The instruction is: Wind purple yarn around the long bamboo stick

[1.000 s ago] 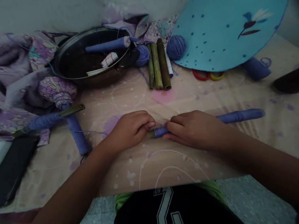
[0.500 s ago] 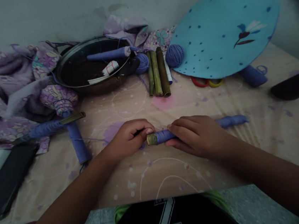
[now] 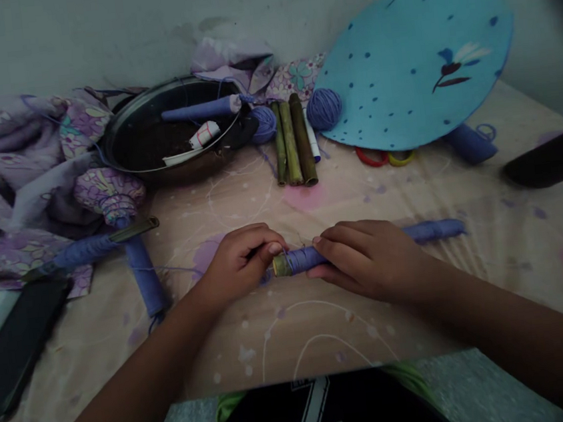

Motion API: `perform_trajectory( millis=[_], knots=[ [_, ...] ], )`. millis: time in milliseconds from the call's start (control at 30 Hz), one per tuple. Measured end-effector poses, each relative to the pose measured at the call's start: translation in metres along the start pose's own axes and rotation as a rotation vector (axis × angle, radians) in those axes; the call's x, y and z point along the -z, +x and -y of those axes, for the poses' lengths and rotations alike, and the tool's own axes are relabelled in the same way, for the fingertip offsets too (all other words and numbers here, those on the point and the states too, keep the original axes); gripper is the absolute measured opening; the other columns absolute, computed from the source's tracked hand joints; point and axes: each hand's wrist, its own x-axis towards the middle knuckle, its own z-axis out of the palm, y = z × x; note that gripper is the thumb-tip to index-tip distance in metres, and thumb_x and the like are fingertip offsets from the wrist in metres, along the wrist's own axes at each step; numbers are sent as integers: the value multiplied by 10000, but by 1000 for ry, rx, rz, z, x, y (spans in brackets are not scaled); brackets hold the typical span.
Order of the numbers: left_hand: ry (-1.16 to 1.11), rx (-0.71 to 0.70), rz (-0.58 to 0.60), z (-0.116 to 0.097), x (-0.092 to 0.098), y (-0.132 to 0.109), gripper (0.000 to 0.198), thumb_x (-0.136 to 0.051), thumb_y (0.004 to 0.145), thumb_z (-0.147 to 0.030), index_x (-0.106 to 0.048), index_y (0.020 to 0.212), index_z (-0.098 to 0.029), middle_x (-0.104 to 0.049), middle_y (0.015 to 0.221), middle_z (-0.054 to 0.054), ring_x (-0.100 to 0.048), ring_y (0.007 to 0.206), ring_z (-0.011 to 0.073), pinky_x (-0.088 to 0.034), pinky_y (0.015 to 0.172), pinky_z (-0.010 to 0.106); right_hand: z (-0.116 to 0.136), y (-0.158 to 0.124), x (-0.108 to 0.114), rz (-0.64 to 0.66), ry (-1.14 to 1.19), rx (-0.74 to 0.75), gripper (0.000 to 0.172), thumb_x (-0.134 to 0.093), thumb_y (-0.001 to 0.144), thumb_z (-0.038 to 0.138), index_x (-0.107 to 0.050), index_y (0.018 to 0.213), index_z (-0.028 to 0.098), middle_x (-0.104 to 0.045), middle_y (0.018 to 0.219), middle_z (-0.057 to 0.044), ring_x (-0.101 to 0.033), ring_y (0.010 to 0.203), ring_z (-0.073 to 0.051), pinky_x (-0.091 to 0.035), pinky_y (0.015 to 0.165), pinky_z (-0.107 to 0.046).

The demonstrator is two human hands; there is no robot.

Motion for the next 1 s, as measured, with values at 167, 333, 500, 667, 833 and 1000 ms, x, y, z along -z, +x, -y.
perform_trajectory(
  millis=[167,333,500,667,833,1000],
  knots=[
    [8,9,-13,0,-1,1,206,-475,884,-234,-607,752,-148,-578,645,-3,-531,600,79,-401,555,195,1,-1,-1,16,10,1,253,-512,881,329,-599,829,97,-648,732,-86,-595,644,-175,-445,541,-276],
    [35,-7,-79,-2,1,0,186,-488,880,-235,-607,766,-150,-575,640,-8,-519,588,74,-395,544,193,1,-1,-4,44,7,-11,281,-471,905,348,-597,835,106,-648,741,-82,-596,650,-173,-430,537,-273],
    [71,-22,-120,-4,1,-1,169,-497,876,-220,-605,768,-147,-553,615,-20,-492,561,68,-381,527,188,1,-1,-5,85,10,-18,310,-444,917,371,-596,849,110,-640,733,-72,-592,661,-163,-404,539,-265],
    [93,-30,-145,-7,1,-1,174,-488,879,-220,-606,769,-154,-580,645,-15,-491,546,66,-386,518,192,1,-1,-5,118,2,-32,346,-402,934,376,-600,836,111,-633,715,-71,-583,647,-156,-373,535,-262],
    [111,-73,-151,-6,3,0,174,-496,877,-225,-614,776,-146,-571,630,-12,-496,548,68,-387,522,195,3,0,-8,144,10,-31,367,-370,945,368,-604,836,107,-638,722,-79,-578,629,-153,-359,532,-262],
    [103,-65,-108,-1,2,2,182,-495,878,-230,-611,770,-142,-551,616,-16,-503,566,69,-387,537,193,4,0,-8,159,23,-25,349,-394,937,363,-611,832,112,-644,736,-80,-588,643,-164,-369,539,-270]
  ],
)
